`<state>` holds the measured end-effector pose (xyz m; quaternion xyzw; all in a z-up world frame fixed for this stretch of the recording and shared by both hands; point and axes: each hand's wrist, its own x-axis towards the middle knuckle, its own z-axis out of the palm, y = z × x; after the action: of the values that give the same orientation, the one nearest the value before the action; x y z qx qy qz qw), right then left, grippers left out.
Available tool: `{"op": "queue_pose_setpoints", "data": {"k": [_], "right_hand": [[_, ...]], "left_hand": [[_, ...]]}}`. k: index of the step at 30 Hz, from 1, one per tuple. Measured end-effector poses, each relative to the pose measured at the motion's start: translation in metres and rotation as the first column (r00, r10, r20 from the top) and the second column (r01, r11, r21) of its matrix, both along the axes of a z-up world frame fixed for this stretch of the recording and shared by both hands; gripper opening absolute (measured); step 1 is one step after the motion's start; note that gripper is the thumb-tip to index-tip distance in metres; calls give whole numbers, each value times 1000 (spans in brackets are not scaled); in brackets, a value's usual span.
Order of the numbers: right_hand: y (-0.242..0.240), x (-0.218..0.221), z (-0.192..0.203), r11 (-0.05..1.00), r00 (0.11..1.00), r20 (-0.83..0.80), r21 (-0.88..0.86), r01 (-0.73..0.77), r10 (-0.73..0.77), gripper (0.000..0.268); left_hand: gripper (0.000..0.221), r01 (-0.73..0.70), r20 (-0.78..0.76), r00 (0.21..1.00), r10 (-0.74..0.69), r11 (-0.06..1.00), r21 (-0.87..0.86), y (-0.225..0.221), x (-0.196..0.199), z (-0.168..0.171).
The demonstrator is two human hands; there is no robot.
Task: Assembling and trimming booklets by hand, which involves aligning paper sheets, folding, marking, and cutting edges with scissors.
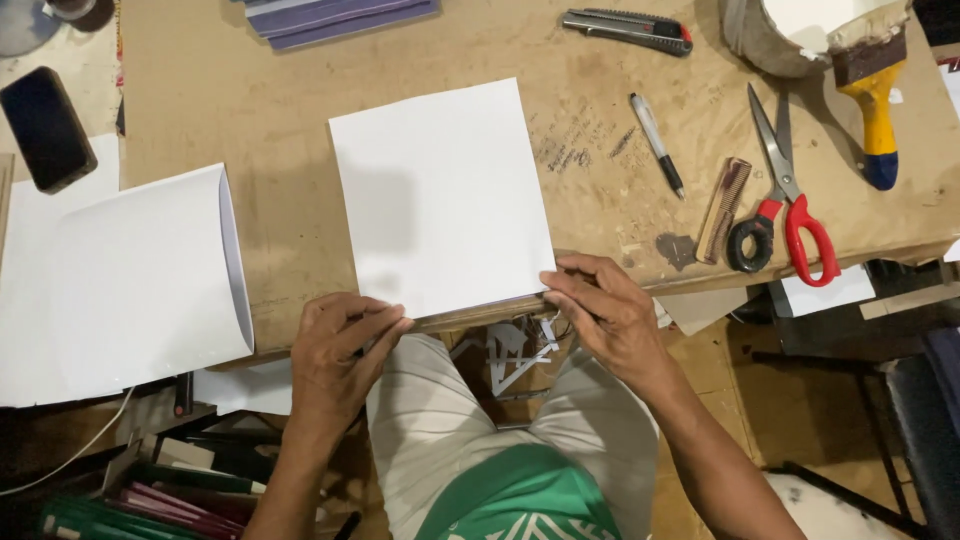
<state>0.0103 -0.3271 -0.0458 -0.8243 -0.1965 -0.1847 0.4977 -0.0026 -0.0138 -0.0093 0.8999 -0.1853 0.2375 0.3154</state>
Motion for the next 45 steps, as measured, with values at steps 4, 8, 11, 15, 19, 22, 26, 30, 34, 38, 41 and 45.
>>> {"op": "queue_pose_setpoints", "data": {"k": [4,8,11,15,19,22,26,30,34,38,41,45], "right_hand": [[-1,2,1,1000,1000,-7,15,2,-2,19],[1,5,8,1000,999,-37,-9,14,-14,17],[1,4,6,1000,999,-43,-5,20,-20,17],[3,4,8,999,1000,9,-36,13,-12,17],[-2,3,-8,995,986,134,-26,-95,98,34],[-6,3,-14,989,973,178,-64,-136,145,53],[-4,6,-9,986,963,251,-156,-61,100,53],[-9,11,-27,979,960,259,-194,-58,108,62],[-11,13,-36,983,950,288,-169,-76,123,67],[-9,15,-26,979,912,367,-153,-135,183,113],[-6,10,-30,987,963,245,-143,-76,109,55],[-2,7,-21,982,976,202,-185,-37,75,50]], "left_hand": [[14,14,-62,998,-14,1000,10,4,-2,9],[16,4,-148,989,-6,1000,-16,11,-4,10],[16,-27,-193,981,13,997,-72,10,-6,14],[15,-64,-203,978,50,996,-62,11,-10,13],[13,-36,-144,989,39,999,26,9,-13,15],[22,-23,-71,997,35,986,167,10,-7,1],[44,158,-64,987,-148,966,203,-8,-1,-8],[32,254,15,965,-261,948,190,-27,7,-7],[42,213,-24,976,-215,933,291,-26,7,-14],[22,163,-14,986,-164,955,246,-30,8,-7],[26,175,-67,984,-163,950,259,-32,10,0],[44,261,-131,964,-233,923,284,-25,14,-5]]}}
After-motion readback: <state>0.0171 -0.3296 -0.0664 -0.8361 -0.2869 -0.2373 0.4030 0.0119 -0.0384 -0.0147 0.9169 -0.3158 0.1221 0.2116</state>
